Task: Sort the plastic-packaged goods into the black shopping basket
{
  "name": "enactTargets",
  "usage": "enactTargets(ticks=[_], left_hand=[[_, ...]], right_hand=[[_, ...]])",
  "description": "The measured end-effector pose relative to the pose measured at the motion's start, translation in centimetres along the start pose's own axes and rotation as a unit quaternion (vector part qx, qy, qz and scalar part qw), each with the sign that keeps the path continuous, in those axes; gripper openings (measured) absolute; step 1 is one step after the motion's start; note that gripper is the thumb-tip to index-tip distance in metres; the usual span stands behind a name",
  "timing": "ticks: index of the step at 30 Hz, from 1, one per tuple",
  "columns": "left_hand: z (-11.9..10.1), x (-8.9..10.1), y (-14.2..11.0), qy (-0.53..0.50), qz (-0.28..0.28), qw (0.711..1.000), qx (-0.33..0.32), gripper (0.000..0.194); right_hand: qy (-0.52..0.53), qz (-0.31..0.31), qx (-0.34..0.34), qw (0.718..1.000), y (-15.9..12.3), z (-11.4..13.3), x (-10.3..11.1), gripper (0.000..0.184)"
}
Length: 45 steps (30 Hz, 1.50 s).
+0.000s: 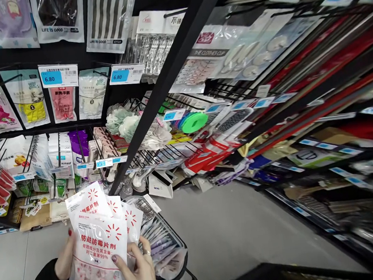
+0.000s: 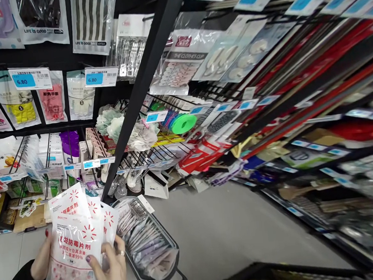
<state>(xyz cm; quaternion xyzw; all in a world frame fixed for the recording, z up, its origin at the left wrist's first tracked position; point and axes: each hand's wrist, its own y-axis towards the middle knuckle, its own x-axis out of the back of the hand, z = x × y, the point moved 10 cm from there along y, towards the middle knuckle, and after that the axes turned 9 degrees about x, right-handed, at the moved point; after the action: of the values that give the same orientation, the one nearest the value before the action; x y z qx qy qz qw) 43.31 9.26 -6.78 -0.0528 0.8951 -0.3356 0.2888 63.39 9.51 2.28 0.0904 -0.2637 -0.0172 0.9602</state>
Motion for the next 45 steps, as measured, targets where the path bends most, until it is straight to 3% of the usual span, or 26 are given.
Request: enactTargets(ticks=[4, 9, 17, 19, 23, 26, 28, 33, 38, 41, 45], left_hand=[[-0.4, 1.7, -0.2, -0.003, -0.079, 0.997, 0.006, 0.059], [-2.5, -1.1, -1.0, 0.006, 0.016, 0.999, -0.044, 0.058], [-3.2, 0.0, -0.3, 0.079, -0.022, 0.993, -0.089, 0.038], [-3.7, 0.1, -0.3, 0.079, -0.031, 0.990, -0.111, 0.050], [-5.1, -1.0, -0.8, 0.058, 0.001, 0.983, -0.175, 0.101], [-5.6, -1.2, -0.9, 0.069, 0.005, 0.981, -0.180, 0.117], [-5.4, -1.1, -0.7, 0.071, 0.016, 0.984, -0.161, 0.120], [-4.5, -1.3, -0.1, 0.031, 0.079, 0.993, -0.084, 0.098], [-4.4, -1.8, 0.2, 0.071, 0.108, 0.991, -0.024, 0.058], [-4.5, -2.4, 0.2, 0.097, 0.136, 0.986, 0.005, 0.050], [-4.6, -2.0, 0.8, 0.112, 0.074, 0.991, 0.012, 0.033]], right_hand=[[0.012, -0.021, -0.009, 1.000, -0.3, -1.9, -0.5, 0.018], [0.054, -0.003, -0.009, 0.999, -0.5, -3.2, -1.3, 0.027], [0.121, 0.012, 0.002, 0.993, -0.9, -3.6, -2.0, 0.035], [0.114, 0.010, -0.004, 0.993, -1.0, -3.9, -2.0, 0.035], [0.092, 0.017, 0.011, 0.996, -1.3, -4.1, -2.0, 0.037], [0.053, 0.020, 0.023, 0.998, -2.0, -4.8, -2.2, 0.037], [0.026, -0.011, 0.028, 0.999, -2.6, -5.4, -1.9, 0.039], [-0.010, -0.098, 0.013, 0.995, -3.7, -5.7, -1.1, 0.042], [0.011, -0.082, 0.033, 0.996, -3.6, -4.5, -1.6, 0.043], [0.019, -0.075, 0.035, 0.996, -3.8, -4.3, -1.7, 0.043], [0.018, -0.030, 0.045, 0.998, -3.2, -3.1, -1.9, 0.040]])
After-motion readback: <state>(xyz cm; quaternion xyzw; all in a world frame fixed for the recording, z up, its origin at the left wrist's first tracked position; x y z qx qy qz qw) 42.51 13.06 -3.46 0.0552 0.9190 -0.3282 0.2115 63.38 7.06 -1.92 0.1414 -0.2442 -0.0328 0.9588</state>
